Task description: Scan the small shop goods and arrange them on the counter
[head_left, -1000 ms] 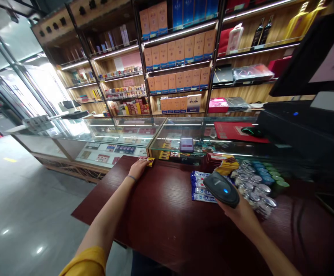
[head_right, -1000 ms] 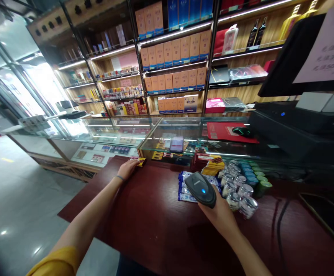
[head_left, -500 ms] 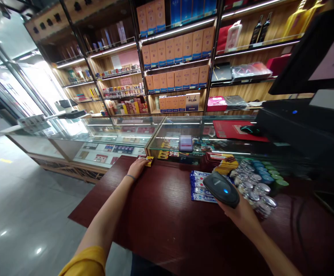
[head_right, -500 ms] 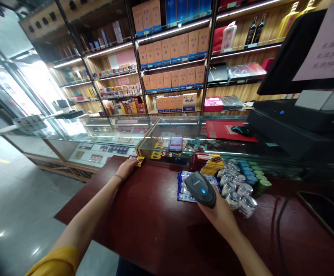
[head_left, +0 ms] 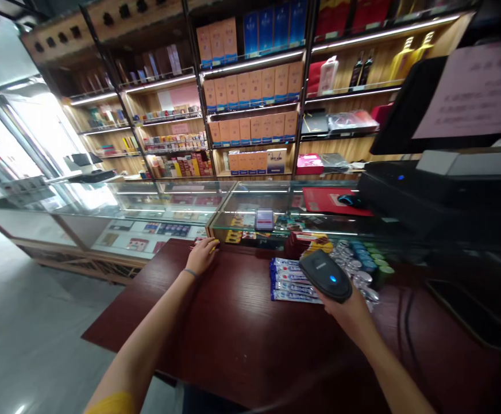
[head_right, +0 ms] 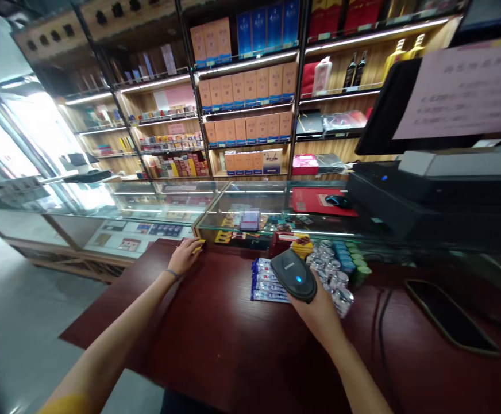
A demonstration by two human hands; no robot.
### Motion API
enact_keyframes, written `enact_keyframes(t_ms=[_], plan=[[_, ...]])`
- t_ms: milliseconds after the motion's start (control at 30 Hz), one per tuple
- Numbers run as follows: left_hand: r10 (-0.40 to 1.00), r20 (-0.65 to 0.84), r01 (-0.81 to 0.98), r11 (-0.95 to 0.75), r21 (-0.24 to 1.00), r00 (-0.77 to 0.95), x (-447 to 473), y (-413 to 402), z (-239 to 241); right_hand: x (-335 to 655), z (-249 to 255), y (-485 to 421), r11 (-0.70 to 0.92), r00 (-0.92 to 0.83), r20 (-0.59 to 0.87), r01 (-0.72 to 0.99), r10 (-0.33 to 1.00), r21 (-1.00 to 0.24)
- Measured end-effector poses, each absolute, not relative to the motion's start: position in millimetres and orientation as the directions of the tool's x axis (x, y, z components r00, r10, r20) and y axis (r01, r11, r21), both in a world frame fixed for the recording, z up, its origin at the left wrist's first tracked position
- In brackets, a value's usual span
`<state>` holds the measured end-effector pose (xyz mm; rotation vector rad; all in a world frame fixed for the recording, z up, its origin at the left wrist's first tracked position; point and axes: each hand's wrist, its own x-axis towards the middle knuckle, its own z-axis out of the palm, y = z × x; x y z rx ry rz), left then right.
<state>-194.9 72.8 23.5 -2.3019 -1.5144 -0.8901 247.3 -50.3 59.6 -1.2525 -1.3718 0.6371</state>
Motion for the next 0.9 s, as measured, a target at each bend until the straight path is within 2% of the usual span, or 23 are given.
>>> enact_keyframes(t_ms=[133, 267, 400, 533, 600, 900], plan=[[0.628, 0.719, 0.835, -0.537, 0.124, 0.298, -135.7, 67.8, 41.6, 271.7, 73.5, -48.8, 0.287, 0.274, 0.370, 0.298, 0.888, -0.910], [0.568, 0.753, 0.757, -0.637, 0.146, 0.333, -63.3, 64.6, 62.3, 293.9, 84.7, -48.4, 0.280, 0.367, 0.374, 0.286, 0.852, -0.917], [0.584, 0.736, 0.632, -0.723, 0.281, 0.342, 9.6, 63.5, 71.6, 312.8, 90.2, -48.3, 0.259, 0.416, 0.375, 0.309, 0.829, -0.915], [0.612, 0.695, 0.359, -0.788, 0.500, 0.377, 71.8, 64.0, 70.2, 327.0, 91.5, -47.9, 0.258, 0.421, 0.376, 0.311, 0.826, -0.915], [0.599, 0.690, 0.302, -0.801, 0.517, 0.406, 96.0, 65.7, 68.4, 331.5, 91.0, -47.3, 0.250, 0.424, 0.363, 0.299, 0.829, -0.921], [0.673, 0.616, 0.494, -0.731, 0.470, 0.410, 146.0, 84.9, 61.6, 331.5, 90.4, -44.6, 0.263, 0.440, 0.368, 0.282, 0.819, -0.923]])
